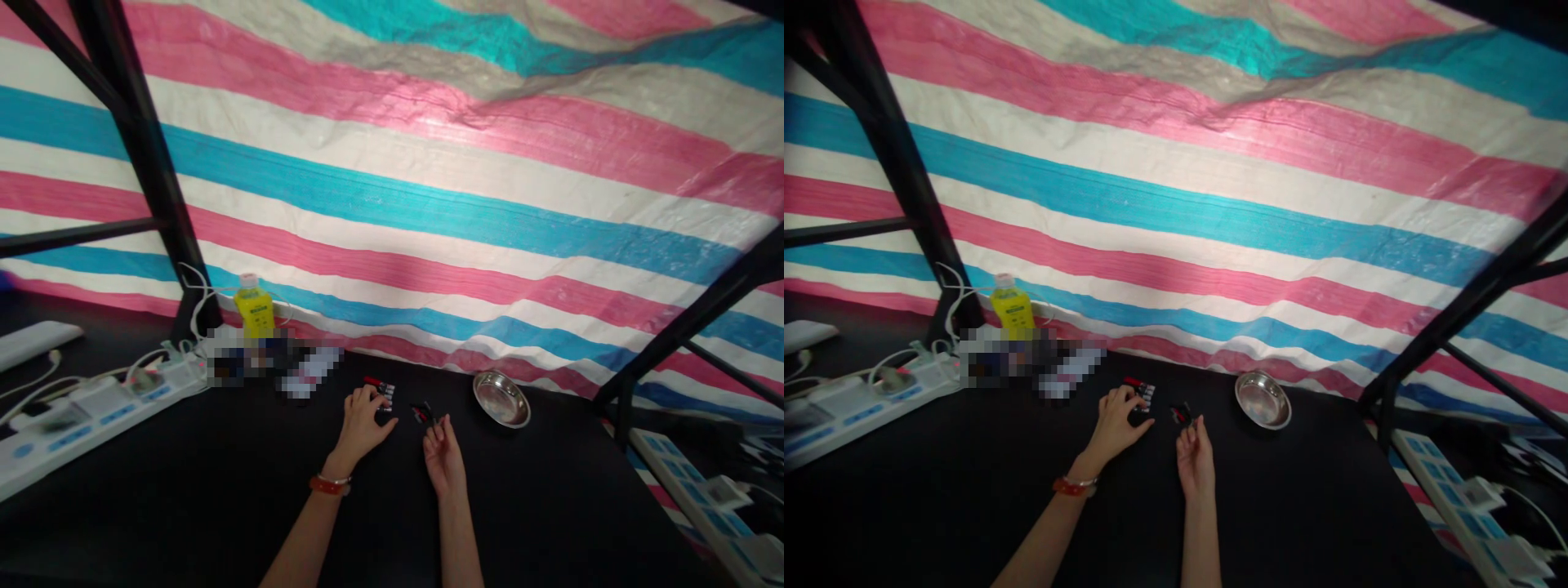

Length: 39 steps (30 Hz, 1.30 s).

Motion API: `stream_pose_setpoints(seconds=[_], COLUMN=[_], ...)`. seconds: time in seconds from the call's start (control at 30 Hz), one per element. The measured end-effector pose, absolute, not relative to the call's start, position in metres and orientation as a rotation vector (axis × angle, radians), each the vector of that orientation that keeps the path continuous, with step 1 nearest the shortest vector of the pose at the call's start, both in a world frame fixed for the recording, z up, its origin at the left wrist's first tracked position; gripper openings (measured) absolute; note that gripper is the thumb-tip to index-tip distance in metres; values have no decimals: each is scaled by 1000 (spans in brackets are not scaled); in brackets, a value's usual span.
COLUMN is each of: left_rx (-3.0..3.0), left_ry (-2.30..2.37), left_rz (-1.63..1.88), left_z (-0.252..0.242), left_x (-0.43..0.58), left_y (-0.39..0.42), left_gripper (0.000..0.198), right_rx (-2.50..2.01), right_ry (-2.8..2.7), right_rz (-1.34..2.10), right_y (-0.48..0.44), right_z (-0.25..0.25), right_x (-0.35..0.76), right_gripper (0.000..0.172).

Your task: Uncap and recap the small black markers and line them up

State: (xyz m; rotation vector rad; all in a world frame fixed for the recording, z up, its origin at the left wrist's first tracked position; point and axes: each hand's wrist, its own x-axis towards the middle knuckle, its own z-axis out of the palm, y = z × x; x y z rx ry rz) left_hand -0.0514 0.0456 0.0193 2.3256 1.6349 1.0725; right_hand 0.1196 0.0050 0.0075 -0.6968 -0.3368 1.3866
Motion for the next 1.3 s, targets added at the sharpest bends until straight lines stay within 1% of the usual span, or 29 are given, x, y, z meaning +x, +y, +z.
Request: stream_pose_setpoints(seconds=[0.2,0.4,0.5,0.7,0.8,0.97,1.03,1.1,1.17,1.3], left_rx=[2321,2328,2330,2383,2383,2073,1907,1796,1808,2125], left_ry=[1575,1580,1591,1529,1443,1463,1496,1521,1510,1372], left_rz=[1041,1031,1015,981,1109,1729,1859,1896,1861,1650], left_z=[21,20,19,17,19,19,17,13,12,17], left_x=[-50,-50,-51,-50,-47,-39,-34,-27,-18,-4], left_y=[43,45,45,46,46,44,42,40,37,30], left_gripper=[19,18,16,6,6,16,17,19,18,15], right_rx=[-789,-784,-765,-781,-799,-803,-798,-799,-810,-878], right_ry=[-299,-282,-298,-376,-419,-416,-400,-388,-391,-397], right_rz=[1322,1239,1256,1296,1276,1288,1310,1313,1293,1227], right_y=[7,11,12,11,11,12,13,13,14,17], right_z=[1,3,5,9,10,11,11,10,8,5], right_x=[123,126,124,118,120,120,119,119,119,121], right_gripper=[35,38,40,38,38,36,36,35,35,38])
